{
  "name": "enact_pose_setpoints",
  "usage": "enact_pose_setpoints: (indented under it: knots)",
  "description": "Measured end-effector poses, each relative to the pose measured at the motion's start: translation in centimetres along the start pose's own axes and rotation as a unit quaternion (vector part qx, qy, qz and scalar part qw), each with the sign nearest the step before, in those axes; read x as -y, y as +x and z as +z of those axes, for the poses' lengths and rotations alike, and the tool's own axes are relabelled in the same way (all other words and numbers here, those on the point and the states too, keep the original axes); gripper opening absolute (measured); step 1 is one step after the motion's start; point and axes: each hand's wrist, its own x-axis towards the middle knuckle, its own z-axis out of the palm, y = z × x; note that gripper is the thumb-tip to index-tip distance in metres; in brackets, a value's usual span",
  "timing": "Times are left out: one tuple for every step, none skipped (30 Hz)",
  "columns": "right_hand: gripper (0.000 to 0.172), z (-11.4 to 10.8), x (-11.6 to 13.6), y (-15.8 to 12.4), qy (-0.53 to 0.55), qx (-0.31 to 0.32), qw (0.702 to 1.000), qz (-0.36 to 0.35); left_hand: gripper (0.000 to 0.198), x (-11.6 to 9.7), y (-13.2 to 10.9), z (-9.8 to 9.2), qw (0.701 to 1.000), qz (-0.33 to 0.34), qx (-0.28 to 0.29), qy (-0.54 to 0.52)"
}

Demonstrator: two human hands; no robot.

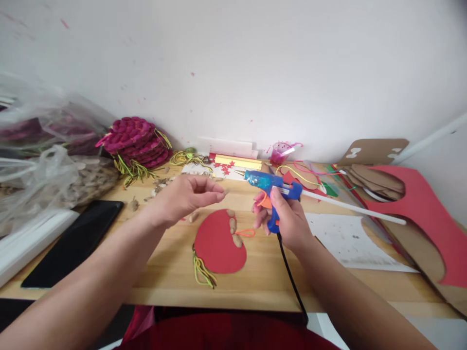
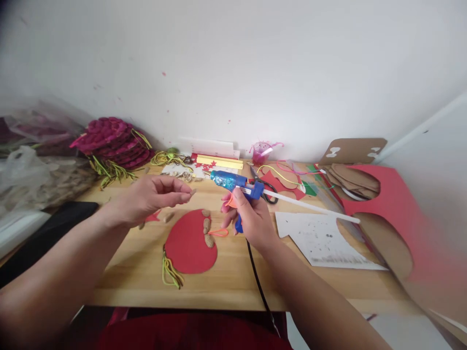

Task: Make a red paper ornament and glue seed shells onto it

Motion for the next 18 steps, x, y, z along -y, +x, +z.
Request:
enact_pose_setpoints:
  knots:
    - [0.051, -0.1, 0.2, -0.1, 0.002, -0.001, 1.0, -0.014, 0.028, -0.1, 0.4, -0.1, 0.995, -0.017, 0.018, -0.1]
    - [0.05, -0.1, 0.3, -0.3, 0.002, -0.001, 1.0, -0.026, 0.03, 0.0, 0.7, -0.1, 0.981, -0.034, 0.033, -0.188]
    - [0.048, -0.1, 0.4, -0.5, -0.001, 0.003, 0.999, -0.038, 0.032, 0.3, 1.0, 0.0, 0.964, -0.048, 0.053, -0.255]
    - [0.047, -0.2, 0.4, -0.7, -0.007, 0.007, 0.999, -0.051, 0.034, 0.6, 1.1, 0.1, 0.949, -0.059, 0.068, -0.302]
    - [0.046, -0.2, 0.4, -0.9, -0.017, 0.014, 0.998, -0.063, 0.036, 1.0, 1.2, 0.3, 0.937, -0.062, 0.076, -0.335]
    - [0.045, -0.1, 0.4, -1.1, -0.03, 0.023, 0.997, -0.073, 0.037, 1.5, 1.3, 0.4, 0.929, -0.065, 0.077, -0.357]
    - [0.044, -0.1, 0.3, -1.3, -0.047, 0.033, 0.995, -0.081, 0.038, 1.9, 1.3, 0.4, 0.923, -0.069, 0.08, -0.369]
    - [0.044, -0.1, 0.3, -1.5, -0.064, 0.044, 0.993, -0.088, 0.039, 2.2, 1.3, 0.5, 0.92, -0.07, 0.081, -0.377]
    - [0.045, -0.1, 0.2, -1.6, -0.08, 0.053, 0.991, -0.095, 0.039, 2.4, 1.3, 0.4, 0.918, -0.07, 0.083, -0.382]
    - [0.045, -0.1, 0.1, -1.8, -0.095, 0.057, 0.989, -0.102, 0.038, 2.6, 1.4, 0.3, 0.916, -0.068, 0.086, -0.387]
    - [0.046, -0.1, 0.1, -1.9, -0.108, 0.059, 0.987, -0.107, 0.037, 2.7, 1.4, 0.2, 0.914, -0.065, 0.09, -0.391]
    - [0.047, -0.1, 0.0, -2.0, -0.119, 0.057, 0.985, -0.112, 0.036, 2.7, 1.4, 0.1, 0.912, -0.061, 0.093, -0.394]
    - [0.049, -0.1, 0.0, -2.1, -0.128, 0.054, 0.984, -0.113, 0.035, 2.7, 1.4, 0.1, 0.911, -0.059, 0.097, -0.397]
    - [0.05, -0.1, -0.1, -2.1, -0.134, 0.05, 0.983, -0.112, 0.034, 2.7, 1.4, 0.0, 0.91, -0.06, 0.1, -0.399]
    - [0.049, -0.1, -0.1, -2.2, -0.138, 0.049, 0.983, -0.109, 0.034, 2.6, 1.4, 0.1, 0.909, -0.062, 0.101, -0.4]
    - [0.048, -0.1, -0.1, -2.2, -0.14, 0.048, 0.983, -0.106, 0.034, 2.6, 1.4, 0.1, 0.909, -0.065, 0.101, -0.4]
    - [0.046, -0.1, -0.2, -2.2, -0.139, 0.048, 0.984, -0.105, 0.035, 2.6, 1.4, 0.2, 0.908, -0.068, 0.102, -0.4]
    - [0.044, -0.1, -0.2, -2.2, -0.137, 0.046, 0.984, -0.107, 0.035, 2.6, 1.4, 0.2, 0.908, -0.07, 0.103, -0.399]
